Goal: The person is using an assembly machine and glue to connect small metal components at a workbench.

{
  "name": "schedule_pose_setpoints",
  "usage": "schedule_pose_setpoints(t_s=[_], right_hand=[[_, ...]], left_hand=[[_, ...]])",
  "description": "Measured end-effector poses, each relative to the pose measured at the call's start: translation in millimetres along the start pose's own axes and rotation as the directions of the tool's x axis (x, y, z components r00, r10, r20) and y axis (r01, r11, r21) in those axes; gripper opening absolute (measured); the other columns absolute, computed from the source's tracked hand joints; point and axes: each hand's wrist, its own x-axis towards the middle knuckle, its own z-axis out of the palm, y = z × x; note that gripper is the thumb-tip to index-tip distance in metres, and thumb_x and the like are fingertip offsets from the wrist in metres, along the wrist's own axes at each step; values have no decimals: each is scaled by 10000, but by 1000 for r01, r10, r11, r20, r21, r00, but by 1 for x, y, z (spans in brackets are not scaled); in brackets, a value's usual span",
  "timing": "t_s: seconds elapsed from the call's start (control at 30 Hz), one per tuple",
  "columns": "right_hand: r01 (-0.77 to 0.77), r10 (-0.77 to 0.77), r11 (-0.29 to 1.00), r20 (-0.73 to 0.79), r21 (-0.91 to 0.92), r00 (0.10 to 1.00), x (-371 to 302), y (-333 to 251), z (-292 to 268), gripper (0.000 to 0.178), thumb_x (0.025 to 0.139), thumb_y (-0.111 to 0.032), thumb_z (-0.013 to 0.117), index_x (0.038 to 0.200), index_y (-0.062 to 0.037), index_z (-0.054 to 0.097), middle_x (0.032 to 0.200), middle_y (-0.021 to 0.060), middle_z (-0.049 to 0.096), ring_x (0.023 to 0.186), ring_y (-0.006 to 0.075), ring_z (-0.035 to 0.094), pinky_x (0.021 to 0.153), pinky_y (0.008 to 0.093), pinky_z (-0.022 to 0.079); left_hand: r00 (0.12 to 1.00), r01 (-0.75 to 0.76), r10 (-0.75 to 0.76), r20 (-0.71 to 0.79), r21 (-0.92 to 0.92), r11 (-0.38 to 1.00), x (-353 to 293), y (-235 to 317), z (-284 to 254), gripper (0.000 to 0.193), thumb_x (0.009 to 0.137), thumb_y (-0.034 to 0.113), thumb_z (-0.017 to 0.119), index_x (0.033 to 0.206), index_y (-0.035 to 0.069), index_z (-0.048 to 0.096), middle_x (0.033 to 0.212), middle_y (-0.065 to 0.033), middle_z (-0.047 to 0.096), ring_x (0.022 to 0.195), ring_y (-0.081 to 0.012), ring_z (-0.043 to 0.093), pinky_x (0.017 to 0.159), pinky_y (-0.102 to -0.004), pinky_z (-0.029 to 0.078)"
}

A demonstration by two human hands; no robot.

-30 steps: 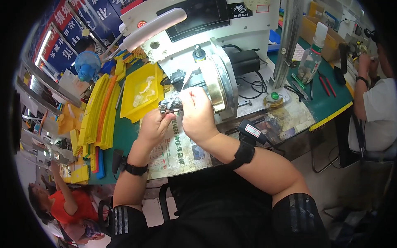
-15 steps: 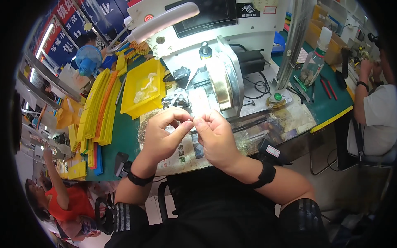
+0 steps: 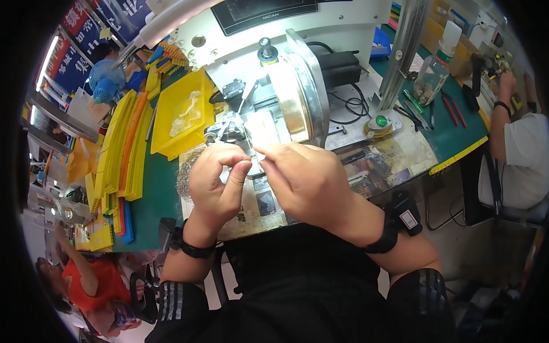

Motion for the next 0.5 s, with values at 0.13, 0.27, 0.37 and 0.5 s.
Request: schedule_pose_setpoints(t_s=[0.13,0.27,0.37,0.5], right_hand=[[192,-193,974,-3,-124,981,0,10,5,136,834,-11,689,969,-22,677,832,122,689,703,299,674,622,373,539],[199,-200,970,4,-142,980,2,8,2,101,841,-21,685,939,-17,665,825,118,681,713,295,672,624,374,539],[157,-154,975,35,-154,988,-1,5,-1,159,844,-3,687,1003,6,689,870,153,697,745,318,684,651,376,534],[61,-50,992,95,-108,994,-22,6,-20,255,892,-64,684,1135,11,683,881,131,707,735,280,695,643,352,535]], left_hand=[[999,-50,50,16,28,998,3,0,1,134,807,21,741,898,37,644,843,-117,670,744,-298,644,671,-364,504],[997,-68,66,39,68,995,3,6,2,87,856,2,711,893,14,632,836,-126,666,764,-281,635,709,-347,501],[995,-93,88,52,106,990,4,9,3,102,845,-18,711,906,9,633,886,-144,672,815,-301,650,732,-367,514],[996,-94,93,14,143,985,3,10,10,186,784,-47,714,947,8,645,1054,-202,685,929,-354,676,803,-396,548]])
